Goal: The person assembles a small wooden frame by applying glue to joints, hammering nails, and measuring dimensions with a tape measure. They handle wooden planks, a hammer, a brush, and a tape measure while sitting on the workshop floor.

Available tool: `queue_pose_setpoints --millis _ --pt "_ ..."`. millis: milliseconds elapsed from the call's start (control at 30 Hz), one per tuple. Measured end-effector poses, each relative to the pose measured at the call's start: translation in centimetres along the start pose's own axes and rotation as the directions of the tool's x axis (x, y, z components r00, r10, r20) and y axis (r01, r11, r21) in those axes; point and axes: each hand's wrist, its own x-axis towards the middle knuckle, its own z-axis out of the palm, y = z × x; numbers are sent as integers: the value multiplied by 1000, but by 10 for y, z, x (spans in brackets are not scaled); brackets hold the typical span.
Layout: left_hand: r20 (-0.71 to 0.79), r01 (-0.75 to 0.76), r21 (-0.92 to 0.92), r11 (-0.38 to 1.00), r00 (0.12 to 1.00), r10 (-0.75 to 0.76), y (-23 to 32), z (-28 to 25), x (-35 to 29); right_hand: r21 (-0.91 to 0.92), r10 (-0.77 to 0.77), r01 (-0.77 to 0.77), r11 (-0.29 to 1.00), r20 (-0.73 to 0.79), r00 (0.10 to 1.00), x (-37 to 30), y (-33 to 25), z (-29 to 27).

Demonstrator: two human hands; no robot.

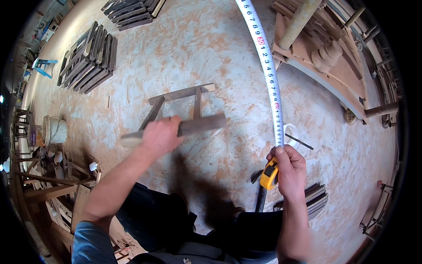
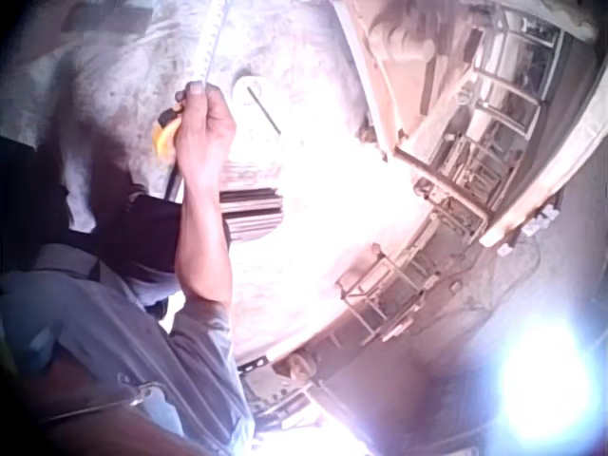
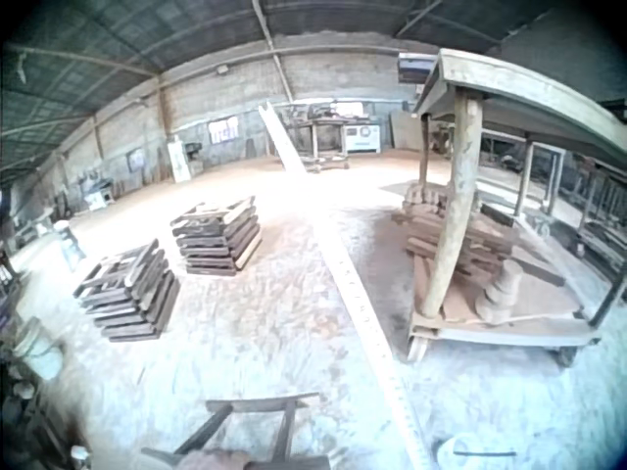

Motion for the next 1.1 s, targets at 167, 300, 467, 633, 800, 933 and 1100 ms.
queue_pose_setpoints --millis 167,300,467,633,800,933,1100 --pt "-148 156 -290 944 967 -206 -2 -76 5 -21 -41 40 999 -24 999 0 4 -5" --pt "-251 84 -535 840 934 -253 -22 -100 -6 -21 -55 54 998 -24 998 0 3 -7" --pt "-75 210 -605 768 945 -318 -15 -97 -4 -22 -43 43 999 -23 999 1 2 -6" --pt "-40 250 -576 778 942 -333 -15 -91 -1 -28 -69 68 997 -19 997 -1 5 -3" --pt "-43 265 -619 739 928 -369 -2 -117 -5 -34 -70 68 997 -38 997 -1 3 -8" --pt "-26 253 -638 728 937 -349 -13 -89 5 -40 -53 52 998 -30 998 1 4 -7" --pt "-66 209 -621 755 946 -316 -10 -93 9 -50 -50 49 998 -25 998 0 3 -6"
